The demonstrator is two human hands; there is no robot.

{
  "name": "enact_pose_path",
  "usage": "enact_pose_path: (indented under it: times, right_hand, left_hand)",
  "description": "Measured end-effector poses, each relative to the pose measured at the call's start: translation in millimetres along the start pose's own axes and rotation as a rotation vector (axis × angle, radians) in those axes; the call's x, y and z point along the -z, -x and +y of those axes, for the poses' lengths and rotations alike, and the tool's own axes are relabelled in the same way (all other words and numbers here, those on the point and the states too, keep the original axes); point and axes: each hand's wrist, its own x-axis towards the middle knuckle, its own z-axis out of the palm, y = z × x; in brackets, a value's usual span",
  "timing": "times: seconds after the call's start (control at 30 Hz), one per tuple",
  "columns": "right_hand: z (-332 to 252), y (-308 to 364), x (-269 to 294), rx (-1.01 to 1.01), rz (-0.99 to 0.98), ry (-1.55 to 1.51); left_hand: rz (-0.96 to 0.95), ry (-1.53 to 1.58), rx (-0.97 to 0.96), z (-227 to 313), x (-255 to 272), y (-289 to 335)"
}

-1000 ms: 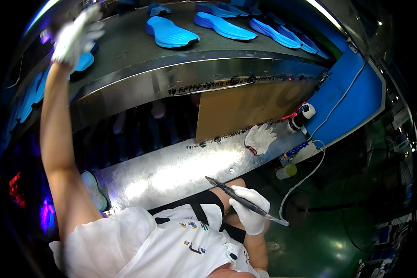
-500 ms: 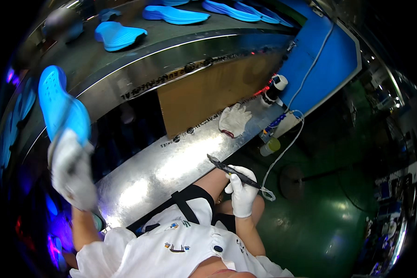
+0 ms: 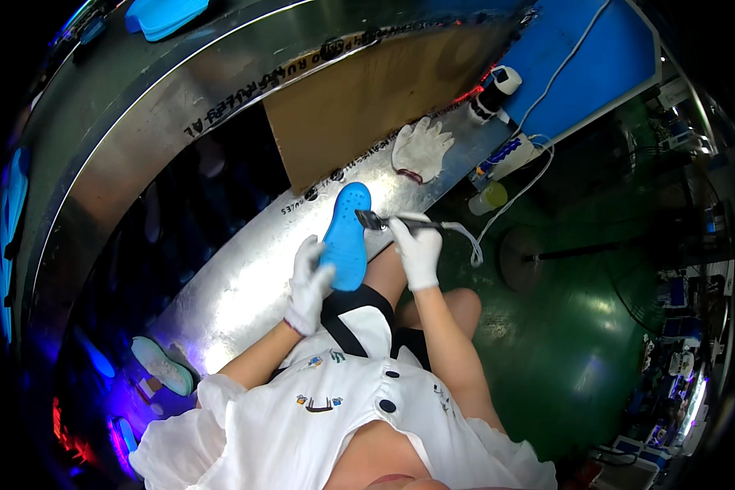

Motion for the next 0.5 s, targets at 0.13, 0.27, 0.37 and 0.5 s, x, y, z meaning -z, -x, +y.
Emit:
enact_pose_path:
  times: [0.13, 0.27, 0.37, 0.5]
  right_hand:
    - [-25.5, -24.5, -42.8, -0.267, -0.226, 0.565]
    - [-2.8, 6.1, -50.5, 0.229, -0.151, 0.551]
    - [-43.4, 50.6, -28.7, 0.390, -0.313, 0.680]
    - [-94.6, 58.4, 0.7, 0.163, -0.354, 0.243]
  left_hand:
    - [-0.184, 0.828, 0.590, -15.7, 3.9, -54.4]
    - [-0.062, 0.738, 0.657, -30.1, -6.3, -63.6]
    - [-0.116, 0.864, 0.627, -5.5, -16.1, -54.7]
    - [-0.395, 1.013, 0.450, -6.2, -17.1, -46.8]
